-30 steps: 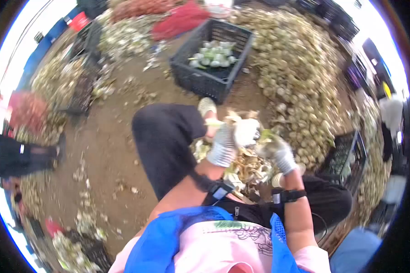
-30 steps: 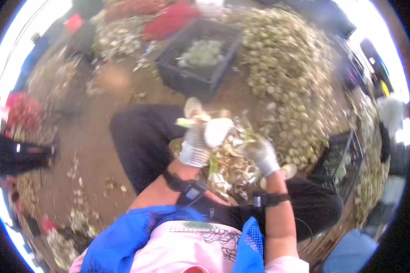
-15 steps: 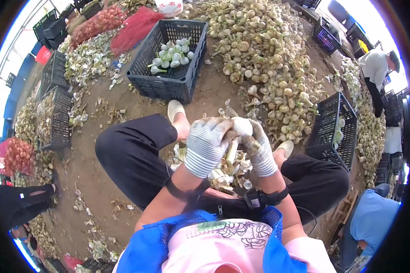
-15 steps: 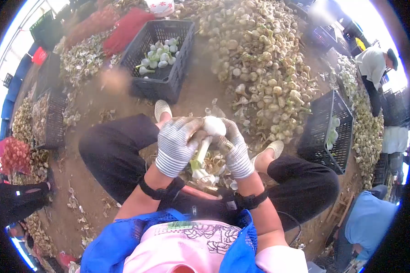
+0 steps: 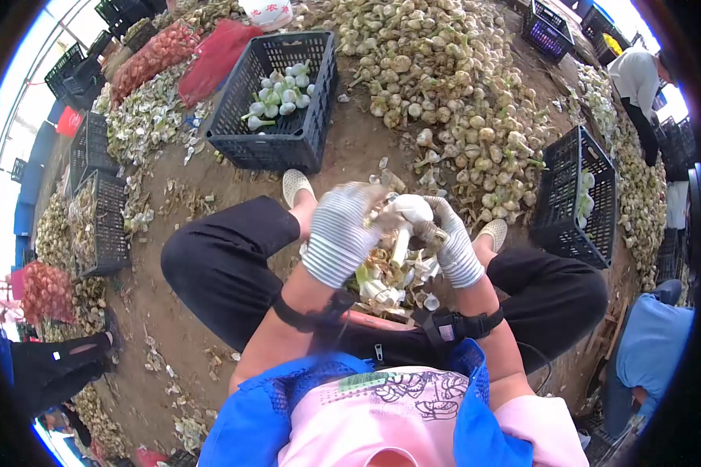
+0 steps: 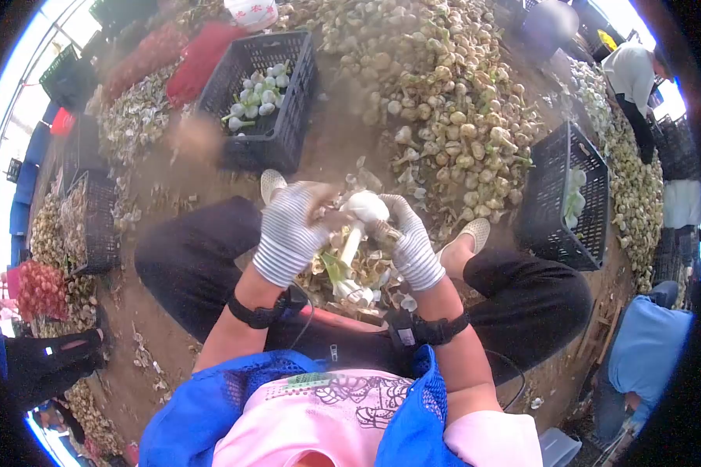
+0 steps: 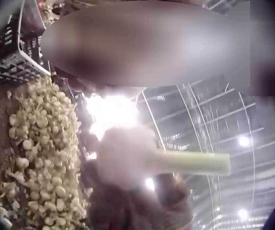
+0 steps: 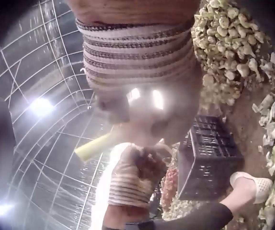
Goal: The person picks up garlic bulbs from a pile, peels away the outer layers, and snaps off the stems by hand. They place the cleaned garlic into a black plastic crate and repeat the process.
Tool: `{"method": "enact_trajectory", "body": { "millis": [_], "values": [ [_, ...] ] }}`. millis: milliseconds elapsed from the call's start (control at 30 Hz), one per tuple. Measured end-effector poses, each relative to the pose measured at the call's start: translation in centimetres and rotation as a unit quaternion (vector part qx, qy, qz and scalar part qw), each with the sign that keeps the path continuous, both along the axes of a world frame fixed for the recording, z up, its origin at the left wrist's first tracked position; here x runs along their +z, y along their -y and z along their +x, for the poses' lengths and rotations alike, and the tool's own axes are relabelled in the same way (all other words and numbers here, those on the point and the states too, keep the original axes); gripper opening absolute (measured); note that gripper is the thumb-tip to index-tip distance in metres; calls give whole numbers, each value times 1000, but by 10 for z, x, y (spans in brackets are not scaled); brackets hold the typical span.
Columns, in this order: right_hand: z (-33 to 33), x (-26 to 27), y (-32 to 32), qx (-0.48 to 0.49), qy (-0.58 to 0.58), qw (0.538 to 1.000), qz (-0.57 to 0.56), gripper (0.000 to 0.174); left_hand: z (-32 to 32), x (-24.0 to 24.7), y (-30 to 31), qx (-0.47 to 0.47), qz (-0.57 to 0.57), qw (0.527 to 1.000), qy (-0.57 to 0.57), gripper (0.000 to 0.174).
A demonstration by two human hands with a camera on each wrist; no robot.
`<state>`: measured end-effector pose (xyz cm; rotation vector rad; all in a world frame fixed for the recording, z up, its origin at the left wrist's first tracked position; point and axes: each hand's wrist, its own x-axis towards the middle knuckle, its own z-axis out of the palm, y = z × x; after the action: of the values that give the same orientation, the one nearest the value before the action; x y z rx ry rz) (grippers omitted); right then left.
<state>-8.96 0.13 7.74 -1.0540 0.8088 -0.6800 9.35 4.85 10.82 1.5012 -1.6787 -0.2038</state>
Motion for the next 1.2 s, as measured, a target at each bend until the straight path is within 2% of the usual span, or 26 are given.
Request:
{"method": "enact_trajectory", "body": {
  "millis": [33, 67, 167, 233, 267, 300, 367, 433, 467, 567, 600, 633, 667, 733, 767, 800, 833, 900, 933, 967, 1000, 1033, 1067, 1100, 1133, 1200],
  "values": [
    [2, 3, -1, 9, -38, 999, -4, 45, -7, 7, -1, -21, -25, 994, 108, 22],
    [3, -6, -2, 15, -90, 990, -112, 45, -13, -13, -2, -25, -42, 992, 120, 27],
    [-1, -13, -2, 17, -77, 991, -106, 45, -21, -17, -2, 2, -70, 981, 180, 27],
    [-3, -9, -3, 32, -72, 993, -93, 47, -11, -17, 7, -1, -10, 986, 164, 17],
    [-2, 1, -5, 29, 18, 997, -65, 49, -3, -30, 12, 55, 84, 990, -94, 13],
    [-2, 7, -8, 27, 106, 993, -37, 52, 3, -44, 13, 106, 171, 917, -345, 9],
    [-1, -5, -7, 18, 161, 985, -56, 58, 6, -57, 8, 99, 149, 892, -416, 7],
    [-1, -8, -6, 48, 228, 972, 35, 62, 2, -54, -1, 75, 162, 744, -644, 9],
    [4, -9, -4, 65, 245, 966, 53, 63, 1, -44, -3, 72, 158, 697, -696, 11],
    [18, 1, -11, 104, 337, 924, 147, 63, -4, -30, -4, 25, 92, 651, -753, 12],
    [16, -26, -8, 67, 131, 984, 100, 62, -4, -31, -5, 15, 105, 681, -725, 14],
    [9, -49, -9, 67, 93, 992, 61, 56, 1, -31, -5, 14, 108, 680, -725, 14],
    [6, -49, -8, 69, 94, 990, 83, 55, 11, -28, 0, -14, 130, 672, -729, 14],
    [-2, -46, -7, 59, 94, 988, 105, 54, 10, -23, 9, 90, 61, 664, -740, 15],
    [-8, -40, -7, 56, 127, 984, 114, 52, 31, -38, 15, 48, 31, 658, -751, 13],
    [-14, -36, -6, 52, 160, 978, 121, 51, 38, -27, 19, 121, 5, 521, -845, 11],
    [-17, -39, -5, 41, 161, 979, 116, 51, 62, -54, 25, 156, -26, 559, -814, 11],
    [-23, -47, -4, 2, 207, 971, 117, 53, 67, -66, 18, 204, 26, 806, -555, 9],
    [-28, -46, -5, -6, 219, 965, 141, 54, 57, -77, 16, 153, 132, 843, -498, 10],
    [-33, -48, -4, -18, 222, 965, 141, 54, 46, -82, 13, 93, 262, 891, -360, 14],
    [-41, -52, -4, -22, 222, 959, 177, 56, 34, -86, 11, 12, 352, 915, -196, 18],
    [-50, -55, -1, -23, 223, 952, 211, 59, 21, -88, 8, -73, 436, 895, 52, 25],
    [-58, -63, 3, -89, 249, 925, 272, 55, 5, -81, 8, -104, 487, 862, 90, 32],
    [-71, -76, 14, -96, 285, 922, 242, 40, -10, -80, 11, -121, 515, 841, 113, 37],
    [-97, -80, 29, -186, 212, 915, 289, 35, -25, -78, 15, -125, 502, 839, 168, 40],
    [-140, -66, 61, -364, 339, 837, 230, 38, -44, -75, 24, -147, 466, 851, 192, 31]
  ]
}}
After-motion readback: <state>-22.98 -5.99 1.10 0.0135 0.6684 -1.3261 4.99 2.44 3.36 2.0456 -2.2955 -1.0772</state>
